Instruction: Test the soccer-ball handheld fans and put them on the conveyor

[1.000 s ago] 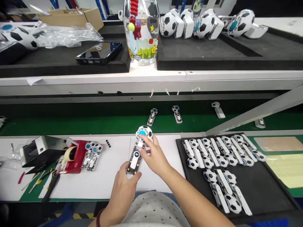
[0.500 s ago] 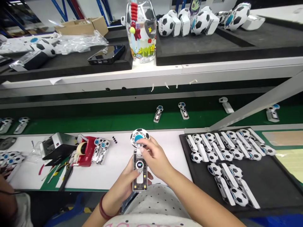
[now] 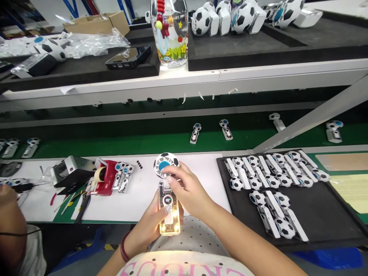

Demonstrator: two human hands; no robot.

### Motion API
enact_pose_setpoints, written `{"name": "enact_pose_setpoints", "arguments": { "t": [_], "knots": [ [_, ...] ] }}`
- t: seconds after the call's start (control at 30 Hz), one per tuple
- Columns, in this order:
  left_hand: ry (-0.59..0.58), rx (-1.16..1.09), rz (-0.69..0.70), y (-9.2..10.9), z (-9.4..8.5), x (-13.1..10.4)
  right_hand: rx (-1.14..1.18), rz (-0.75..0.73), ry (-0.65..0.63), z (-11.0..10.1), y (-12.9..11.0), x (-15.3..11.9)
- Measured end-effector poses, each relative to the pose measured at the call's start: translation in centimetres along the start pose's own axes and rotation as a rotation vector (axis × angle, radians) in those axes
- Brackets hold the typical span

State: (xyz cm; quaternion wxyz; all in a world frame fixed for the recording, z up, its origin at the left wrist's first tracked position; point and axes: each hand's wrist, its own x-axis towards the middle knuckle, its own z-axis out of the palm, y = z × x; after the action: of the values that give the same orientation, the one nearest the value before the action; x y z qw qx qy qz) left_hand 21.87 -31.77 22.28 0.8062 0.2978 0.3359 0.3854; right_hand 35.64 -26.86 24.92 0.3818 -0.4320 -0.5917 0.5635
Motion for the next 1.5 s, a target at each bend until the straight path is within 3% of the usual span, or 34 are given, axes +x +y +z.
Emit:
{"name": "enact_pose_setpoints", "arguments": {
  "t": [0.37, 0.67, 0.9, 0.97, 1.1, 1.17, 1.27, 1.5],
  "knots": [
    [0.024, 0.033, -0.003, -0.2, 0.1, -0.1, -0.002, -0.025, 0.021, -0.2, -0.2, -0.2],
    [-0.102, 0.066, 0.031, 0.1, -0.3, 0.2, 0.017, -0.034, 0.042, -0.3, 0.1, -0.5],
    [-0.140, -0.041, 0.024, 0.1, 0.0, 0.8, 0.411, 0.086, 0.192, -0.9, 2.4, -0.1],
    [-0.148, -0.068, 0.029, 0.1, 0.0, 0.9, 0.477, 0.148, 0.144, -1.4, 2.9, 0.2],
    [-0.166, -0.002, -0.016, 0.2, 0.1, 0.9, 0.713, 0.346, -0.205, -1.9, 2.9, 0.1],
    [-0.186, 0.083, -0.054, 0.2, 0.3, 0.8, 0.842, 0.382, -0.315, -1.9, 2.6, -0.1],
    [-0.211, 0.165, -0.075, 0.2, 0.7, 0.9, 0.930, 0.363, -0.342, -2.0, 2.5, -0.2],
    [-0.264, 0.122, -0.092, 0.0, 0.9, 1.5, 0.979, 0.380, -0.338, -2.4, 2.5, 0.0]
  ]
}}
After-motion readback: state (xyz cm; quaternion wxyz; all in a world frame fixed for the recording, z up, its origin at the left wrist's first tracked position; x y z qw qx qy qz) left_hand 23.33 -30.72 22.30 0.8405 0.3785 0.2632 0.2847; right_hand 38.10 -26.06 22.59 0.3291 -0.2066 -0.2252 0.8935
